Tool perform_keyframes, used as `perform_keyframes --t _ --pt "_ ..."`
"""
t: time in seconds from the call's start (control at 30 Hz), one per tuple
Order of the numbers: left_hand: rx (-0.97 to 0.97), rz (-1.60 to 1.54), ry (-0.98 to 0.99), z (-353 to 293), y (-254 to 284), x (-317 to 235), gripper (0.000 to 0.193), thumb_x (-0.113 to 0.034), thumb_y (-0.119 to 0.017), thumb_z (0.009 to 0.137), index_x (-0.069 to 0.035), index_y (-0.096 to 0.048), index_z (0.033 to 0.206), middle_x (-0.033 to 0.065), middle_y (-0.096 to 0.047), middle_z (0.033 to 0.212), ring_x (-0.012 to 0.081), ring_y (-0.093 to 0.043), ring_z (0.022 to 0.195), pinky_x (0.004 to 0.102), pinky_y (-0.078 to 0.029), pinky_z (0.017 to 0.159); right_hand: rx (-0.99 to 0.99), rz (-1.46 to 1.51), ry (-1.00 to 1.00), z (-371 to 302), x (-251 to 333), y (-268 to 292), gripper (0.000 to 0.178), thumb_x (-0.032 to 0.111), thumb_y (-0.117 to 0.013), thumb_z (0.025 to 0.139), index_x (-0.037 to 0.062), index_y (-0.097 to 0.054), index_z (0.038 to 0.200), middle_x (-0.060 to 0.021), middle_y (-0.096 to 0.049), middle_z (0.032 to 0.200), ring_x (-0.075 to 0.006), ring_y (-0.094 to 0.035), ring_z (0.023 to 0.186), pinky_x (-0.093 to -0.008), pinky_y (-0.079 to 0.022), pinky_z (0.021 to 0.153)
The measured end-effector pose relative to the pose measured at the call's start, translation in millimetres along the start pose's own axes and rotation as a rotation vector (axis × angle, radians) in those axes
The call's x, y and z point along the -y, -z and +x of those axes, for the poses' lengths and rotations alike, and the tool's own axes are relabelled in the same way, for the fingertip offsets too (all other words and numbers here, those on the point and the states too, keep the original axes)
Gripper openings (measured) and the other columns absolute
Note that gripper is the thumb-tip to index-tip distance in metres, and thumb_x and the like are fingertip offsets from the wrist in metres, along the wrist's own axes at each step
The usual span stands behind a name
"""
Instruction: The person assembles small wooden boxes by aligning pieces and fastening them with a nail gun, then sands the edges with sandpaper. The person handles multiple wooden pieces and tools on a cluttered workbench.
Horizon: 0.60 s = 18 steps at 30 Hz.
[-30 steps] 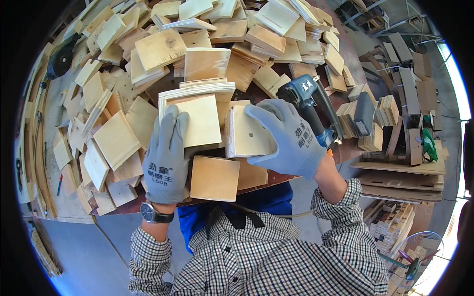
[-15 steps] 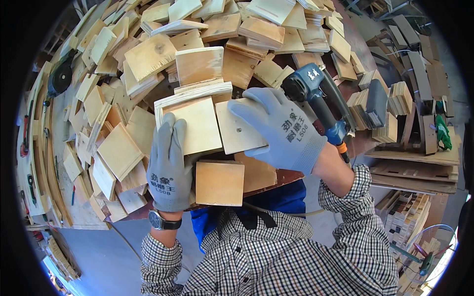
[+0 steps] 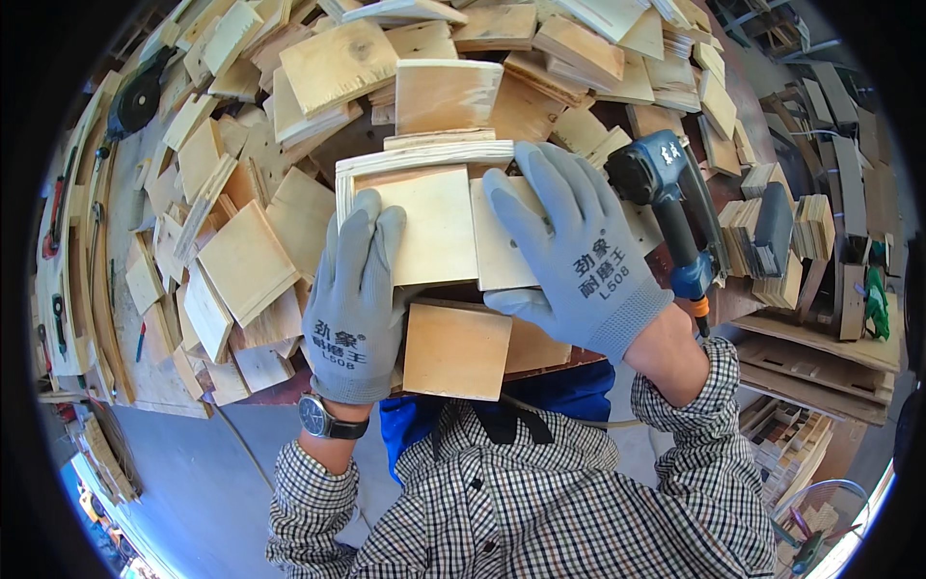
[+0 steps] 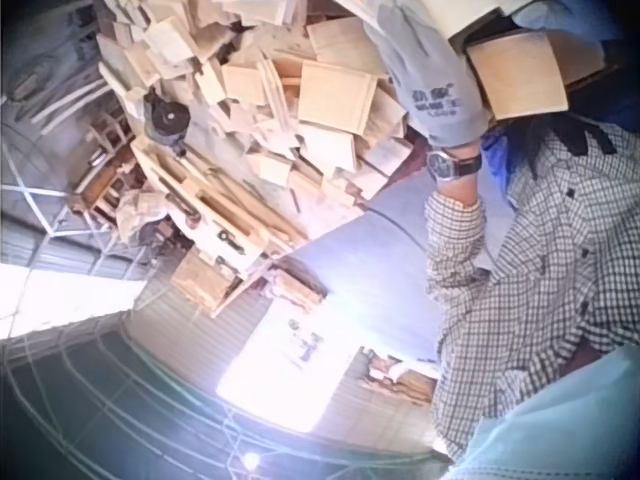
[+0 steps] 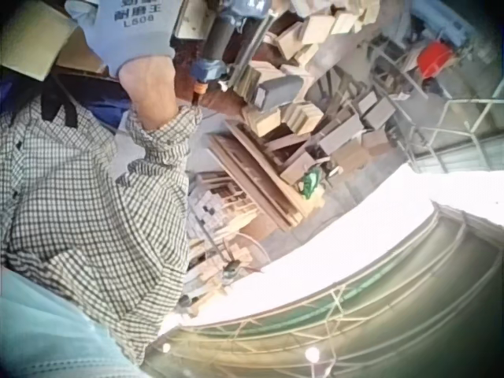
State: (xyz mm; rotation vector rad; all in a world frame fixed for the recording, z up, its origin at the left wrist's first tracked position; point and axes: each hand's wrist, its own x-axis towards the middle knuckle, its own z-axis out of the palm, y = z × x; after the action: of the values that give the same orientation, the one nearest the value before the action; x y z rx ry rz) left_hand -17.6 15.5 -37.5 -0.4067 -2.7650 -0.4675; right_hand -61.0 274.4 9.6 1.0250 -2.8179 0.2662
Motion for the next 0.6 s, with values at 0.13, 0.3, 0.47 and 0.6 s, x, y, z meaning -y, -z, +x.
perform_keyframes --t 0.13,0.3,0.47,0.6 --pt "0.01 -0.006 0.0 -1 1 -1 0.085 -0.01 -0.087 0.078 -0.007 -0.053 0.156 0.0169 -0.052 0.16 0.0372 -0.054 0.144 0.0447 -0.048 0.117 -0.037 -0.005 0.003 -3 -4 -10 0.093 0.062 -0.076 0.086 0.0085 -0.046 0.157 -0.0229 -0.045 0.146 -0.0439 -0.045 0.136 -0.0591 -0.038 0.118" --pt "0.012 -0.014 0.001 0 1 -2 0.085 -0.009 -0.087 0.077 -0.006 -0.053 0.155 0.0163 -0.053 0.16 0.0374 -0.053 0.144 0.0444 -0.048 0.117 0.039 -0.092 -0.054 -14 -13 15 0.088 0.06 -0.077 0.088 0.0064 -0.052 0.153 -0.019 -0.048 0.147 -0.0393 -0.049 0.133 -0.0537 -0.042 0.113" --pt "0.021 -0.041 0.013 4 7 -6 0.085 -0.008 -0.086 0.074 -0.004 -0.054 0.152 0.016 -0.053 0.159 0.0374 -0.053 0.145 0.0441 -0.048 0.118 -0.022 -0.012 -0.111 -29 -30 16 0.088 0.05 -0.084 0.085 0.0054 -0.051 0.154 -0.0185 -0.051 0.15 -0.0381 -0.054 0.13 -0.0515 -0.046 0.109" --pt "0.023 -0.016 0.014 2 5 -4 0.084 -0.009 -0.086 0.077 -0.006 -0.053 0.154 0.016 -0.053 0.16 0.0369 -0.053 0.145 0.0443 -0.048 0.118 -0.045 0.106 -0.018 -20 -12 9 0.089 0.05 -0.082 0.086 0.0022 -0.05 0.153 -0.0189 -0.048 0.153 -0.04 -0.05 0.135 -0.0541 -0.043 0.111"
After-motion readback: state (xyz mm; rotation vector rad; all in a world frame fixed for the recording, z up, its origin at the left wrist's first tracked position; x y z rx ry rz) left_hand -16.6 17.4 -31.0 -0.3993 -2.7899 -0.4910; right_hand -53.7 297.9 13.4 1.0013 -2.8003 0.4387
